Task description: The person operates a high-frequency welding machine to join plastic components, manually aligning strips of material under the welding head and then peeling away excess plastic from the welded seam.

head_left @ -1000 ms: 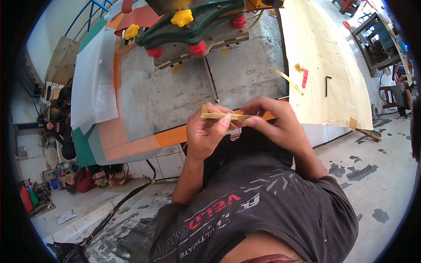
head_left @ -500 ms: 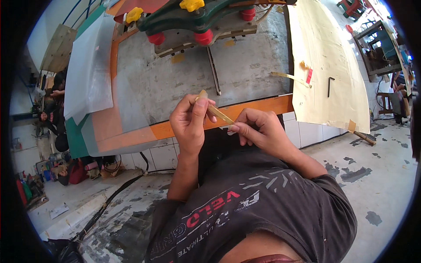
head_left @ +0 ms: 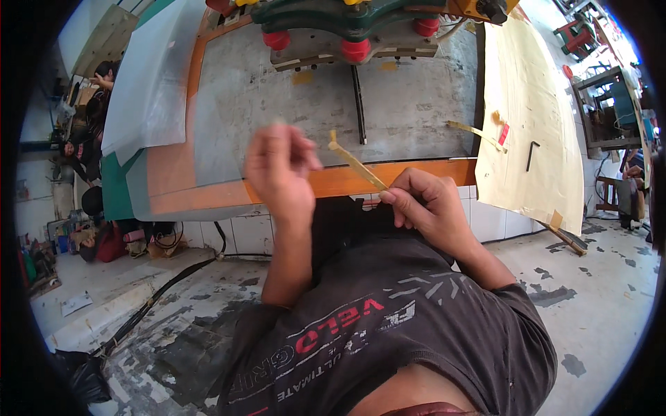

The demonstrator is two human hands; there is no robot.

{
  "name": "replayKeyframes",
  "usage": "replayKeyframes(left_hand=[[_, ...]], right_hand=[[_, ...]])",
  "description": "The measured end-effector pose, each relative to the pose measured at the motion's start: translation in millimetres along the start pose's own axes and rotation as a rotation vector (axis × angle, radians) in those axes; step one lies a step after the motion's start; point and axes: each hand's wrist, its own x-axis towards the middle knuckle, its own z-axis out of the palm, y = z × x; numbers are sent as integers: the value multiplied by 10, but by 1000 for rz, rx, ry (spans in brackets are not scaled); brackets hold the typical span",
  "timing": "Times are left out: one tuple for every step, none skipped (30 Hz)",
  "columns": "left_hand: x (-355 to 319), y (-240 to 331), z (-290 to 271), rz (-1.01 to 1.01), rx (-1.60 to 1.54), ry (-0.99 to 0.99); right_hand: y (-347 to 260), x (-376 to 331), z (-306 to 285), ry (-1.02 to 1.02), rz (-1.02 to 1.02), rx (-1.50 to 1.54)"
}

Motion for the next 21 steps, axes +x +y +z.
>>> replayKeyframes(left_hand=[[95, 36, -71, 41, -68, 156], [145, 85, -159, 43, -67, 159], [187, 134, -247, 83, 0, 106], [197, 163, -288, 124, 67, 53], [145, 124, -316, 90, 55, -27], [97, 115, -298, 93, 56, -26], [35, 90, -257, 0, 54, -160], [-16, 69, -211, -93, 52, -295], [-54, 64, -129, -95, 52, -301], [-85, 82, -31, -143, 14, -353], [-101, 89, 20, -192, -25, -407], [-125, 60, 27, -201, -32, -418], [-141, 26, 5, -173, 7, -384], [-145, 5, -14, -146, 44, -353], [-120, 10, -46, -119, 51, -345], [-117, 1, -54, -129, 41, -361], [-126, -15, -55, -88, 42, -357], [-126, -23, -66, -45, 44, -352], [-127, -20, -67, -55, 29, -347], [-130, -28, -64, -64, 19, -363], [-134, -37, -60, -79, -17, -354]], right_hand=[[22, -3, -9, -3, -1, -1], [61, -3, -10, 12, -16, 24], [80, -2, -13, 25, -32, 47], [75, 2, -12, 22, -33, 48], [68, 7, -4, 22, -33, 60], [62, 21, 11, 24, -34, 73], [61, 31, 15, 23, -37, 74], [62, 39, 15, 20, -36, 60], [69, 35, 13, 24, -31, 44], [71, 37, 15, 31, -29, 46], [67, 45, 19, 31, -32, 25], [67, 31, -3, 35, -30, 2], [77, 28, -3, 23, -42, -2], [82, 31, 9, 13, -54, -8], [62, 39, 22, -13, -47, -11], [63, 39, 27, 5, -38, -17], [77, 34, 28, -13, -57, 0], [79, 32, 39, -32, -77, 16], [64, 20, 38, -27, -77, 12], [55, 8, 32, -9, -70, 7], [51, -5, 26, -8, -87, 6]])
